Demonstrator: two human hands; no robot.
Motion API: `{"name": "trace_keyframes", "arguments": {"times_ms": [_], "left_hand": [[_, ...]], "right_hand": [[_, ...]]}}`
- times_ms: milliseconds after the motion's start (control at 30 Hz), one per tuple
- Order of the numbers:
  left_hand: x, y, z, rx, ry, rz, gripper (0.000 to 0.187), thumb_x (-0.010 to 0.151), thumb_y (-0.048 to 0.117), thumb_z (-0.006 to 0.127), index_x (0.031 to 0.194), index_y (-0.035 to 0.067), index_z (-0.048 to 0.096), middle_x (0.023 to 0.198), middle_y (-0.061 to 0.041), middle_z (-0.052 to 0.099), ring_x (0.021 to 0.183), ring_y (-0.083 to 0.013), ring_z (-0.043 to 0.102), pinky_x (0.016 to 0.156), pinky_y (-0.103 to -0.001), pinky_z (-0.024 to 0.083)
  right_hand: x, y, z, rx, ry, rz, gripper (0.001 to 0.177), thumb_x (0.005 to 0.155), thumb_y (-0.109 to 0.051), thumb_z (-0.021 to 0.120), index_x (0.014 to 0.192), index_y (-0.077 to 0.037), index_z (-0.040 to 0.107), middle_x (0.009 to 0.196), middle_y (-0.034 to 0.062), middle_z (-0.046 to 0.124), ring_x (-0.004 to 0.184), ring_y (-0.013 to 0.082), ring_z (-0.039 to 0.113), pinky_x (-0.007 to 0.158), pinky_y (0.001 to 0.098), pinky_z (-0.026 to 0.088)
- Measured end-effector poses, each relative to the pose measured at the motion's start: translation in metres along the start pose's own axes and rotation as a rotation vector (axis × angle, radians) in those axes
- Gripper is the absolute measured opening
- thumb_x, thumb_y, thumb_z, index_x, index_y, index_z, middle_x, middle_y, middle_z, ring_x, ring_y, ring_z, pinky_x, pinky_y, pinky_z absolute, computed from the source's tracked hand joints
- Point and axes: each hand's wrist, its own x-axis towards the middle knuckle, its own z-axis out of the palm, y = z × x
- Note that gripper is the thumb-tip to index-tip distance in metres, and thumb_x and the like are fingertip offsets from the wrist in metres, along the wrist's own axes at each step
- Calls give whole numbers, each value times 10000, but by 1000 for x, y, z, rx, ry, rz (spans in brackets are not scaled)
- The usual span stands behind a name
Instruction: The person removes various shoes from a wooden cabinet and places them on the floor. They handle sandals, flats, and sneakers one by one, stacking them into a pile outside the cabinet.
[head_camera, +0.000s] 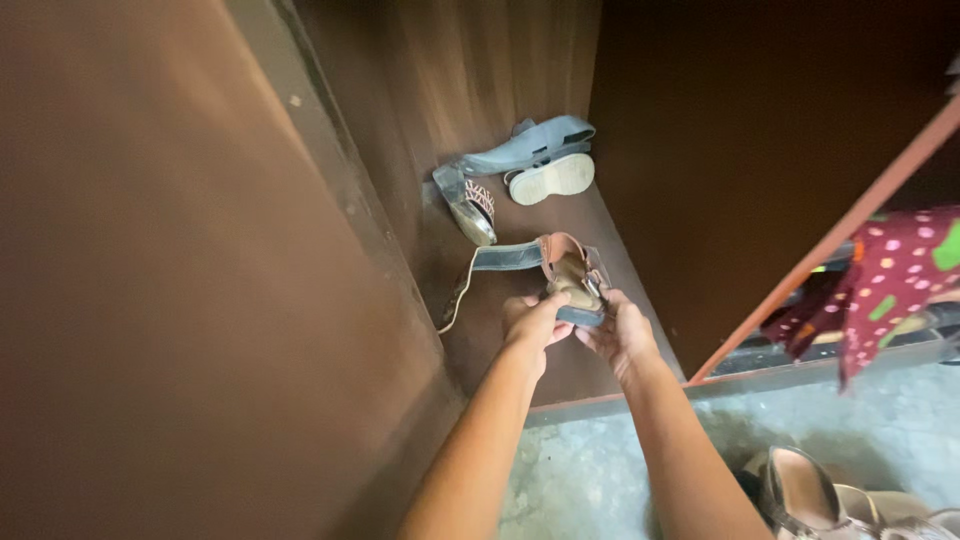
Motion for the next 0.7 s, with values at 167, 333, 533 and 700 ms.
{"name": "trace_keyframes", "arguments": {"times_ms": [167,333,533,700], "left_hand": [[-42,13,6,5,-42,-11,267,816,123,782,1014,-23,675,959,-125,721,748,-188,714,686,-312,641],[-74,17,15,9,-24,-20,275,845,141,786,1017,-37,665,965,-124,707,772,-193,701,697,-316,642],[-102,22,14,39,-128,-37,220,838,141,767,981,-12,700,936,-108,720,800,-188,714,692,-304,636],[-127,25,11,75,-130,-61,199,851,133,767,977,10,675,963,-105,718,840,-191,721,720,-310,637]], "right_hand": [[-44,-8,-7,2,-11,-9,412,906,-408,604,1145,-77,657,1052,127,683,974,261,653,845,416,548],[-94,-20,-12,5,19,-59,446,913,-432,625,1171,-69,652,1062,126,657,986,269,645,883,430,555],[-146,-24,-15,16,-18,-51,433,932,-415,560,1225,-101,614,1087,119,673,996,267,658,897,425,533],[-176,-21,-24,26,-21,-52,411,943,-371,545,1232,-83,600,1090,135,668,986,271,655,889,434,532]]}}
